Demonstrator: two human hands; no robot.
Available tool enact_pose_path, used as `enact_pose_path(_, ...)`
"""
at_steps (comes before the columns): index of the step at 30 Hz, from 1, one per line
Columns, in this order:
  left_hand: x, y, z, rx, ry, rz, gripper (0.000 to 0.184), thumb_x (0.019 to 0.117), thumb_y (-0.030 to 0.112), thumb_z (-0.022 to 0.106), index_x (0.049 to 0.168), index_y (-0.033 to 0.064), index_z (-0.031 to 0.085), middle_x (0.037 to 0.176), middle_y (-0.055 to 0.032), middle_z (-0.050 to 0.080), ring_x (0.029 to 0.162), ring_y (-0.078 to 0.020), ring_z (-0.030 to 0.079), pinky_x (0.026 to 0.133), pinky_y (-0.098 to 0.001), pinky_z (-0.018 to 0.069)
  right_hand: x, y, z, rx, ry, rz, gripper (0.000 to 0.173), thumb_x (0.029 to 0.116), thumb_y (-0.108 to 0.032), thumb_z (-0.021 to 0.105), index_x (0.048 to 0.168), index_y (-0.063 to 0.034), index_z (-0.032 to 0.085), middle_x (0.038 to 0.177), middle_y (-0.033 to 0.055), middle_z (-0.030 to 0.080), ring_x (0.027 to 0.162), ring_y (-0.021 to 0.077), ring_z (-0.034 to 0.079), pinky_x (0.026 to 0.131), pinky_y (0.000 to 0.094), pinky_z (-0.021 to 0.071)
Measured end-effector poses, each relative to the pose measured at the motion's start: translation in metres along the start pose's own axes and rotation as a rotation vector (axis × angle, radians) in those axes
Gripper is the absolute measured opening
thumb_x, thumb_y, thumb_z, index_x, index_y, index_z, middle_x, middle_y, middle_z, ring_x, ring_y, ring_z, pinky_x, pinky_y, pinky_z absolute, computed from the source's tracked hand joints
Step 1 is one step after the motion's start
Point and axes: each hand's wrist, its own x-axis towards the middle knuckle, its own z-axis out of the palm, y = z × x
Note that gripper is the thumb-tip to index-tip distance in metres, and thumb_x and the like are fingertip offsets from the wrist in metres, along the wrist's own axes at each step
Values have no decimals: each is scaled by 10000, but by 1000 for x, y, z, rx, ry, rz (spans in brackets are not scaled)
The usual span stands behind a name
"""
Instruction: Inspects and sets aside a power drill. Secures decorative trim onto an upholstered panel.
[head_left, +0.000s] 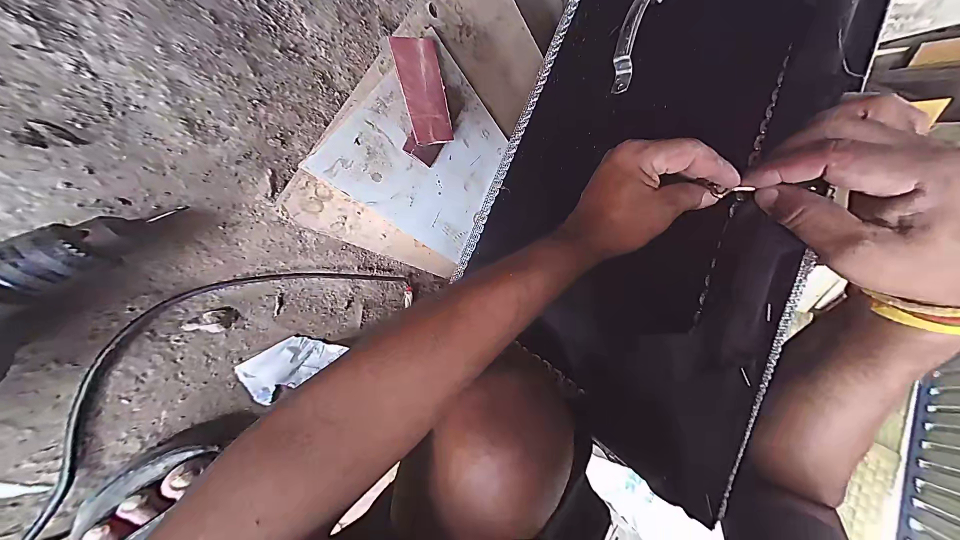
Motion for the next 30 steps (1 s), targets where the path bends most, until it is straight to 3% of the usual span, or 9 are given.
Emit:
enact_pose_path(11, -1, 2, 1, 3, 3, -1, 127, 880, -115, 693, 990, -81, 745, 1002, -142, 766, 982, -166, 731, 929, -324, 601, 1, 6, 1, 101, 25, -23, 156, 942, -205, 647, 951, -142, 789, 994, 26, 731, 1153, 228, 604, 1132, 497, 353)
enact_pose_path(20, -2, 3, 1, 49, 7, 4, 140, 874, -105, 709, 1004, -76, 751, 1027, -151, 769, 1006, -173, 735, 947, -336, 600, 6, -4, 3, 68, 45, 8, 125, 902, -177, 662, 904, -125, 776, 948, 20, 716, 1117, 186, 600, 1123, 446, 338)
enact_pose_path(30, -3, 4, 3, 85, 27, -10, 152, 867, -100, 723, 1015, -75, 751, 1043, -153, 766, 1018, -175, 733, 953, -335, 597, 12, -15, 6, 5, 79, 91, 98, 861, -173, 674, 850, -114, 751, 896, 33, 702, 1091, 187, 614, 1070, 397, 403)
